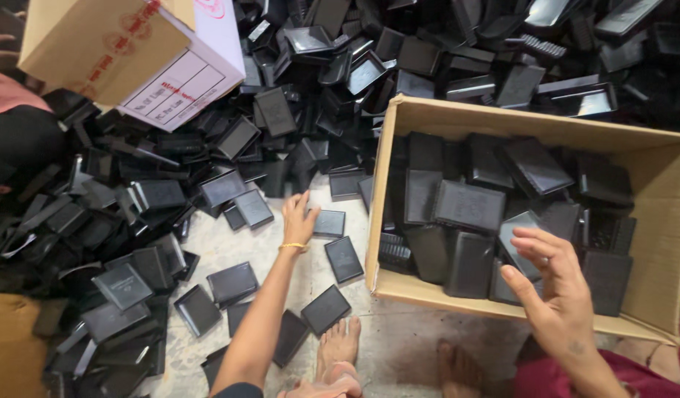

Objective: The person sits on the floor and repeatedly picks up small black plastic cases from a large pile, briefly inspects them, and places them into a cardboard box. The process continues with many identical items being handled one at a time.

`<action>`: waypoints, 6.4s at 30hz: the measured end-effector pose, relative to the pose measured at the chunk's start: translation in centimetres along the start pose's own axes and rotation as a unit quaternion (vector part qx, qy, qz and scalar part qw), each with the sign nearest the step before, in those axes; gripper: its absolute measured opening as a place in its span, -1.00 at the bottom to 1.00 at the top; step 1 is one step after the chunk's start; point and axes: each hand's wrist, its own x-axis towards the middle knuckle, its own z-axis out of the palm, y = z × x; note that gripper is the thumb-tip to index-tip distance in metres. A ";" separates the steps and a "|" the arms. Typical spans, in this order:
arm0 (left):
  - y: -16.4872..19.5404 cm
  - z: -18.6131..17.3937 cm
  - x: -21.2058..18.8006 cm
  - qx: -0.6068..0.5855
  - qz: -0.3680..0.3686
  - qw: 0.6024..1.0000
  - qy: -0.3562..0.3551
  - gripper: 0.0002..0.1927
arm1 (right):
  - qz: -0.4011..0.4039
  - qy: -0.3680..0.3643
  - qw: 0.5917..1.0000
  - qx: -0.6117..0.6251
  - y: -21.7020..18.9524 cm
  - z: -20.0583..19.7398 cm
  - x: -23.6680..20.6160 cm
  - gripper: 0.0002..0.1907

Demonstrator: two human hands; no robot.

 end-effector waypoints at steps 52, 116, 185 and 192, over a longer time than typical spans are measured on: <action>22.7 -7.8 -7.1 -0.535 0.221 0.794 -0.189 -0.41 | -0.023 -0.092 0.989 0.113 -0.8 2.6 -2.2 0.38; 4.1 -0.8 -16.0 0.285 -0.020 0.860 -0.423 -0.10 | 0.036 -0.069 0.949 0.306 -1.8 1.8 -0.5 -0.19; -5.5 -6.4 -11.0 0.267 -0.272 0.918 -0.105 -0.74 | -0.011 0.027 0.993 -0.112 -1.5 0.7 1.5 -0.40; 14.4 -8.3 -6.7 -0.497 -0.014 0.867 -0.042 -0.59 | -0.078 -0.125 0.979 0.141 -2.0 2.2 0.7 -0.16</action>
